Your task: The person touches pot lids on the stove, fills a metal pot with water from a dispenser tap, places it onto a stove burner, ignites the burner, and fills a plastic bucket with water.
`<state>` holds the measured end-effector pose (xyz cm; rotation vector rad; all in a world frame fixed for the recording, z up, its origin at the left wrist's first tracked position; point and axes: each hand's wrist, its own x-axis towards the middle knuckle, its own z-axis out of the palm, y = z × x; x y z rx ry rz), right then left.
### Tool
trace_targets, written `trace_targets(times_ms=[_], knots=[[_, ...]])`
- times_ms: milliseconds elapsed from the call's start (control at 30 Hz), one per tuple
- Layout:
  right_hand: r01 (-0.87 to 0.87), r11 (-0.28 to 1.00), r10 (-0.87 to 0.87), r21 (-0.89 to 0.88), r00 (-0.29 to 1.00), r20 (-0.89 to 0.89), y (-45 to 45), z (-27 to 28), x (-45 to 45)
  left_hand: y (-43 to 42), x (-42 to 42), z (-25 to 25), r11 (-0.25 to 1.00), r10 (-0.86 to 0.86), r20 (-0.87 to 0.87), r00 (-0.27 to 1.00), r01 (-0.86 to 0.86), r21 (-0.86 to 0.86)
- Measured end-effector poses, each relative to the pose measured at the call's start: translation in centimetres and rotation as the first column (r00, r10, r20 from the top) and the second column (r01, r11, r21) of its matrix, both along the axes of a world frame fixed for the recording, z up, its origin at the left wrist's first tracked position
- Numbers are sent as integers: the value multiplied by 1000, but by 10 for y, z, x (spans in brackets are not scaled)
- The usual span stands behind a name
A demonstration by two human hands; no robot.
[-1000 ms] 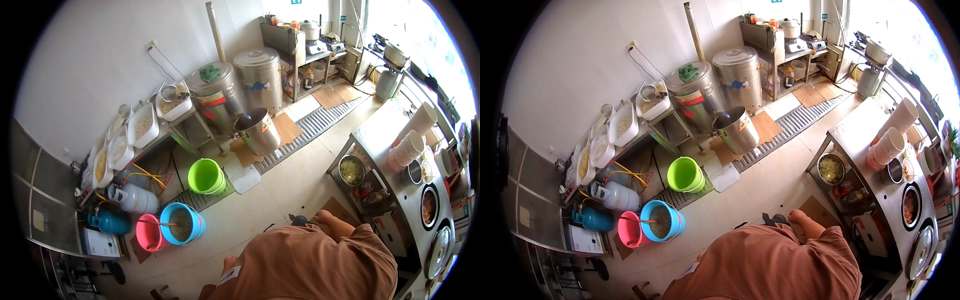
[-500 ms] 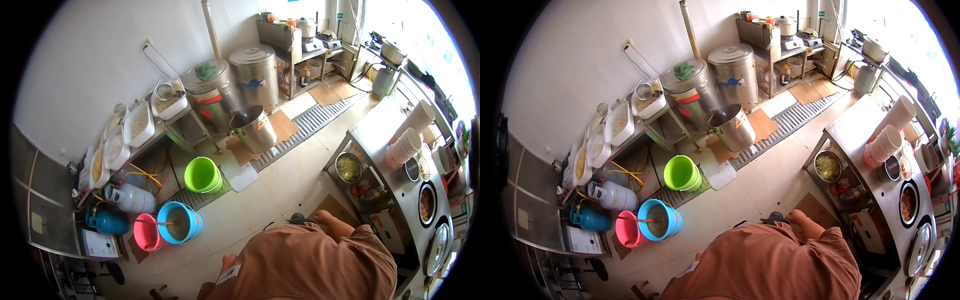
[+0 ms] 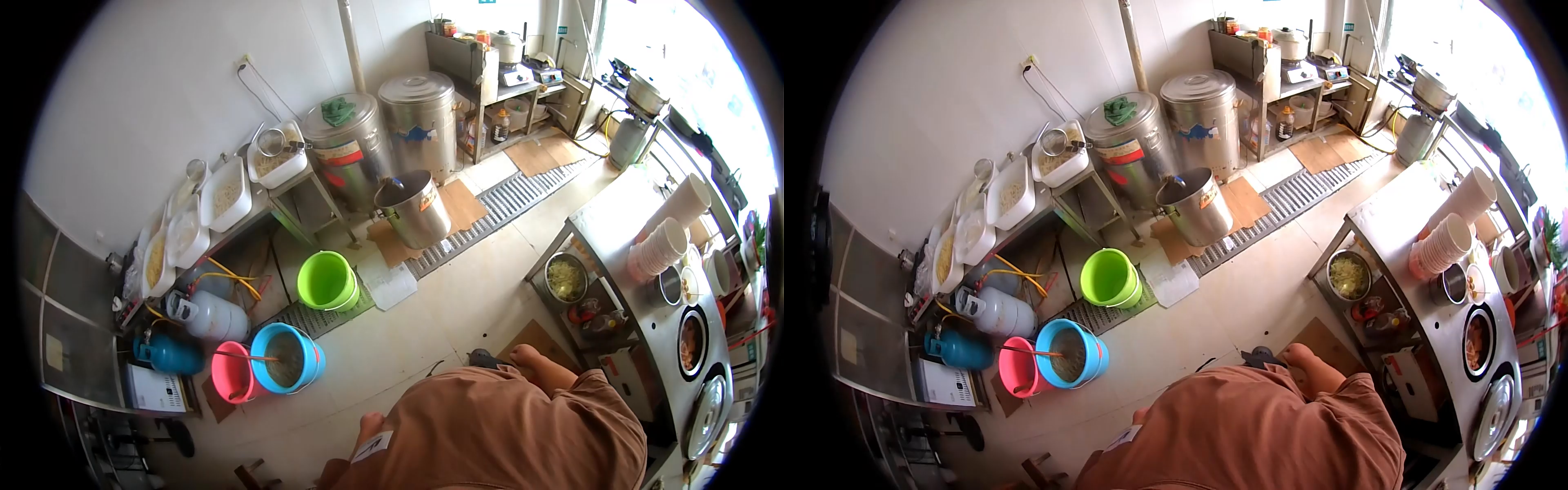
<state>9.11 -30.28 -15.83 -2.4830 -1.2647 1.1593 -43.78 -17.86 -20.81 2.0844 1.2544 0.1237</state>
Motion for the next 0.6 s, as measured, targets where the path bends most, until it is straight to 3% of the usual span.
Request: trace_targets(times_ms=[67,233,300,333,400,533,600], knots=[[47,997,-52,-60,996,-73,2,11,-1,0,0,0,1000,5,18,1000,-4,-19],[32,998,-34,-60,999,-35,1,0,2,1,2,0,998,8,45,999,-5,-63],[0,1000,0,-24,1000,15,0,-8,4,5,6,3,855,326,-2,945,-296,-426],[-4,1000,5,-19,1000,18,1,-10,5,7,7,4,856,324,-1,946,-294,-425],[-6,1000,7,-12,1000,22,2,-12,6,11,2,-8,991,14,27,1000,-10,-134],[29,999,-29,-46,999,-14,6,4,4,15,5,-7,969,115,-39,993,-121,-214],[37,997,-39,-64,999,-35,7,6,4,17,4,-10,997,-18,17,1000,19,-81]])
